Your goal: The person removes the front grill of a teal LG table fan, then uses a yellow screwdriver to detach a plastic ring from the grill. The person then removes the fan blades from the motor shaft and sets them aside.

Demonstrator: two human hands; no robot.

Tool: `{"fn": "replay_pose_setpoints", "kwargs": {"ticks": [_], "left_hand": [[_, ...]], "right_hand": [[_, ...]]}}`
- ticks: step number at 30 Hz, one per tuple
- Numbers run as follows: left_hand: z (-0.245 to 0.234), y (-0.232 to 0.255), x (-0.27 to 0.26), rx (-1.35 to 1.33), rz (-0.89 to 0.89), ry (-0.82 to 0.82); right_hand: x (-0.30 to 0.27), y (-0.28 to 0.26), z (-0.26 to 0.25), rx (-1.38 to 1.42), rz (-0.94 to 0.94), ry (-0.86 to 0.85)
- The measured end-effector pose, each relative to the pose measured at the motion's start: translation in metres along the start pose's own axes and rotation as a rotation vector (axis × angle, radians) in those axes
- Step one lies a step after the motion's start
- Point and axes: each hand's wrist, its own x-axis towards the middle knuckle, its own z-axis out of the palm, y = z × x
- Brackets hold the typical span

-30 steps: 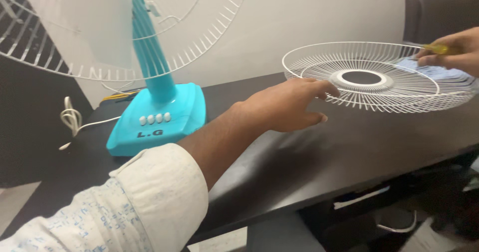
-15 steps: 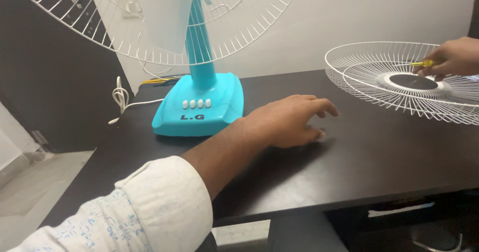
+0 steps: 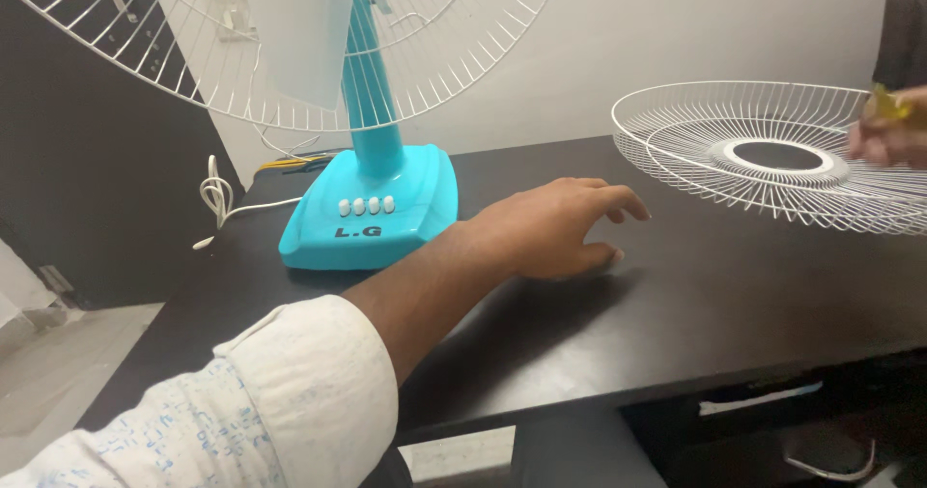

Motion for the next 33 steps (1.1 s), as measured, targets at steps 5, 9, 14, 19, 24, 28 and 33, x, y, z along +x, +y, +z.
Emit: {"fn": "replay_pose_setpoints", "kwargs": {"ticks": [5, 9, 14, 19, 24, 28, 33], "left_hand": [[0.003, 0.005, 0.005, -0.003, 0.030, -0.008], [0.001, 0.012, 0.005, -0.017, 0.008, -0.014], [-0.002, 0.013, 0.003, 0.009, 0.001, -0.025], [-0.006, 0.014, 0.001, 0.007, 0.012, -0.013], [-0.005, 0.016, 0.001, 0.026, -0.017, -0.025], [-0.005, 0.017, 0.000, 0.015, -0.002, -0.021], [-0.007, 0.017, -0.002, 0.017, -0.008, -0.021]], "right_hand": [[-0.040, 0.021, 0.008, -0.038, -0.214, -0.193], [-0.038, 0.029, 0.002, -0.065, -0.275, -0.175], [-0.037, 0.029, 0.006, -0.206, -0.208, -0.047], [-0.042, 0.017, 0.004, -0.143, -0.303, -0.015], [-0.039, 0.015, 0.003, -0.104, -0.334, -0.060], [-0.040, 0.014, -0.001, -0.116, -0.342, -0.082], [-0.041, 0.012, 0.000, -0.133, -0.319, -0.049]]}}
